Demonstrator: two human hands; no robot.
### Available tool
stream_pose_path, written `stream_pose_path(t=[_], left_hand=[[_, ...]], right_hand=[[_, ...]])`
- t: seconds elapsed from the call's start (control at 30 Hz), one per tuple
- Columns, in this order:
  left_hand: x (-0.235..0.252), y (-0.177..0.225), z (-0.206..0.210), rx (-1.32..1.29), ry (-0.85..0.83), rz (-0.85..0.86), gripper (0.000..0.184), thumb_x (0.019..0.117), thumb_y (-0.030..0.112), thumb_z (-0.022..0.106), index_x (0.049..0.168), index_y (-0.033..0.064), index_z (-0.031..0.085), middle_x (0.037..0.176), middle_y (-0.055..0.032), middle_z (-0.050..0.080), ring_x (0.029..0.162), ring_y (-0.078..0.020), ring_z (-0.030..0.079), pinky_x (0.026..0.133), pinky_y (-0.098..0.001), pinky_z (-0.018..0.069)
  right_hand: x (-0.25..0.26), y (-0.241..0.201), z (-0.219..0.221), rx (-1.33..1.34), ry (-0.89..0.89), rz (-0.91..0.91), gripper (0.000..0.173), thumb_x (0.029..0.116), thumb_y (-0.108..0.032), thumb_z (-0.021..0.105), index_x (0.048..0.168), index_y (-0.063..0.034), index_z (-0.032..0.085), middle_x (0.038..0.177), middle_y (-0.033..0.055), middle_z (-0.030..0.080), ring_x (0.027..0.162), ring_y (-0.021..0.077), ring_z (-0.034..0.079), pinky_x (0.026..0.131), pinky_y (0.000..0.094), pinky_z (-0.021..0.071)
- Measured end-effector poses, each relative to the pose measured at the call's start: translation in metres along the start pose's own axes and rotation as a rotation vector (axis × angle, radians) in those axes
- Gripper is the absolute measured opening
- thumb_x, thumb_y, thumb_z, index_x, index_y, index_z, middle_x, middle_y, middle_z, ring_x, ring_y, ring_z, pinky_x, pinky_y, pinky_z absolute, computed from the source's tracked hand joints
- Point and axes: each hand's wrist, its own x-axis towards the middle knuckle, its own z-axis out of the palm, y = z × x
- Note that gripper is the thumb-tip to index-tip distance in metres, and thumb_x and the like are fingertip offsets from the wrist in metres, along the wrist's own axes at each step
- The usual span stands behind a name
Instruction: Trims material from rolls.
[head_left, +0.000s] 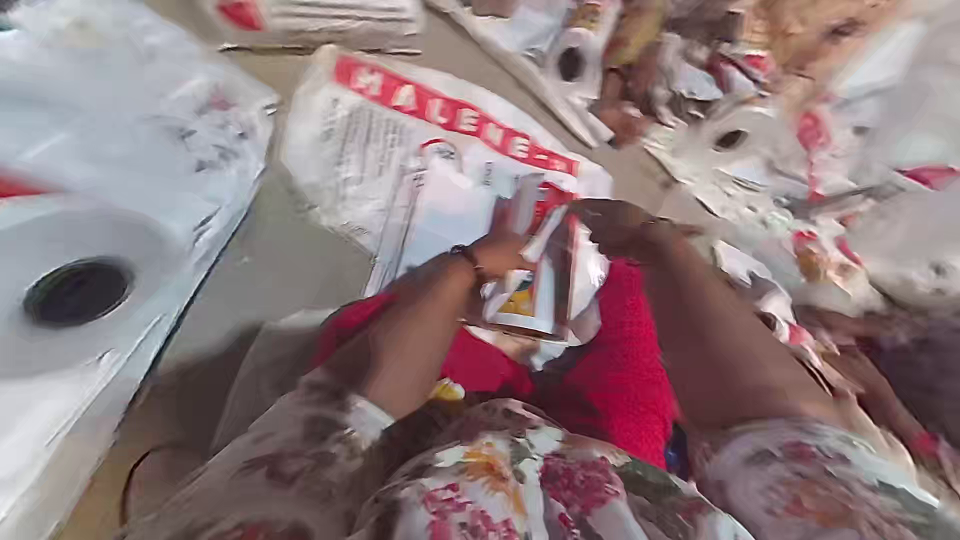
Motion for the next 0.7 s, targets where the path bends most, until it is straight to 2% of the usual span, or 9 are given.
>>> stream_pose_path(t=[0.03,0.1,0.17,0.23,0.3,0.33,0.43,0.57,0.7], left_hand=[[-0.006,-0.003,0.002,-0.067,0.027,-0.042,0.031,0.1021,0.018,0.063,0.118,-0.0085,0.066,0.111,-0.0288,0.068,0.106,-0.0407,0.066,0.095,-0.0621,0.0495],[0.000,-0.005,0.011,-0.127,0.063,-0.060,0.029,0.1033,0.017,0.062,0.115,-0.0088,0.066,0.109,-0.0283,0.067,0.104,-0.0397,0.065,0.094,-0.0626,0.0492],[0.011,-0.010,0.015,-0.187,0.102,-0.079,0.029,0.1038,0.019,0.061,0.115,-0.0071,0.067,0.110,-0.0268,0.068,0.104,-0.0379,0.066,0.095,-0.0628,0.0493],[0.001,-0.016,0.017,-0.242,0.149,-0.119,0.028,0.1032,0.018,0.061,0.114,-0.0072,0.066,0.108,-0.0265,0.068,0.101,-0.0371,0.066,0.092,-0.0611,0.0505],[-0.003,-0.021,0.012,-0.224,0.158,-0.133,0.030,0.1017,0.019,0.063,0.114,-0.0073,0.068,0.110,-0.0266,0.069,0.105,-0.0379,0.067,0.096,-0.0611,0.0513],[-0.002,-0.019,0.011,-0.229,0.131,-0.136,0.030,0.1023,0.020,0.063,0.116,-0.0067,0.067,0.112,-0.0261,0.069,0.108,-0.0371,0.067,0.098,-0.0597,0.0500],[0.001,-0.015,0.004,-0.206,0.055,-0.114,0.031,0.1037,0.020,0.060,0.120,-0.0050,0.068,0.117,-0.0251,0.069,0.113,-0.0354,0.065,0.103,-0.0578,0.0479],[0.003,-0.015,-0.004,-0.151,-0.016,-0.106,0.031,0.1042,0.021,0.060,0.118,-0.0061,0.067,0.113,-0.0253,0.069,0.109,-0.0349,0.065,0.100,-0.0571,0.0480],[0.005,-0.020,-0.008,-0.166,-0.029,-0.100,0.029,0.1020,0.021,0.063,0.114,-0.0042,0.070,0.109,-0.0223,0.070,0.105,-0.0323,0.067,0.097,-0.0560,0.0496]], right_hand=[[-0.008,-0.002,0.004,-0.097,-0.044,-0.087,0.049,0.1055,-0.007,0.049,0.154,-0.0101,0.046,0.140,0.0204,0.059,0.111,0.0352,0.066,0.092,0.0576,0.0531],[-0.033,0.008,0.011,-0.125,0.016,-0.076,0.049,0.1031,-0.011,0.058,0.151,-0.0124,0.050,0.136,0.0211,0.062,0.109,0.0380,0.067,0.090,0.0589,0.0542],[-0.051,0.009,0.010,0.011,0.120,0.040,0.046,0.1069,-0.012,0.051,0.152,-0.0107,0.045,0.126,0.0238,0.064,0.100,0.0384,0.068,0.084,0.0555,0.0566],[-0.055,0.007,0.015,0.232,0.221,0.148,0.051,0.1082,-0.013,0.049,0.158,-0.0119,0.037,0.131,0.0280,0.061,0.104,0.0419,0.068,0.087,0.0588,0.0558],[-0.036,0.020,0.022,0.392,0.298,0.198,0.048,0.1125,-0.037,0.039,0.159,-0.0242,0.037,0.116,0.0232,0.067,0.084,0.0335,0.069,0.074,0.0523,0.0586],[-0.028,0.027,0.023,0.434,0.309,0.222,0.050,0.1122,-0.042,0.038,0.160,-0.0272,0.035,0.108,0.0220,0.067,0.074,0.0305,0.066,0.067,0.0493,0.0570],[-0.009,0.031,0.021,0.458,0.301,0.246,0.052,0.1120,-0.035,0.041,0.162,-0.0301,0.030,0.096,0.0168,0.066,0.060,0.0227,0.060,0.056,0.0412,0.0542],[0.017,0.025,0.012,0.406,0.273,0.244,0.050,0.1126,-0.035,0.038,0.162,-0.0283,0.032,0.107,0.0198,0.066,0.070,0.0272,0.065,0.064,0.0453,0.0568],[0.044,0.022,0.005,0.343,0.257,0.247,0.047,0.1116,-0.029,0.041,0.158,-0.0278,0.039,0.108,0.0218,0.065,0.072,0.0299,0.066,0.065,0.0474,0.0573]])
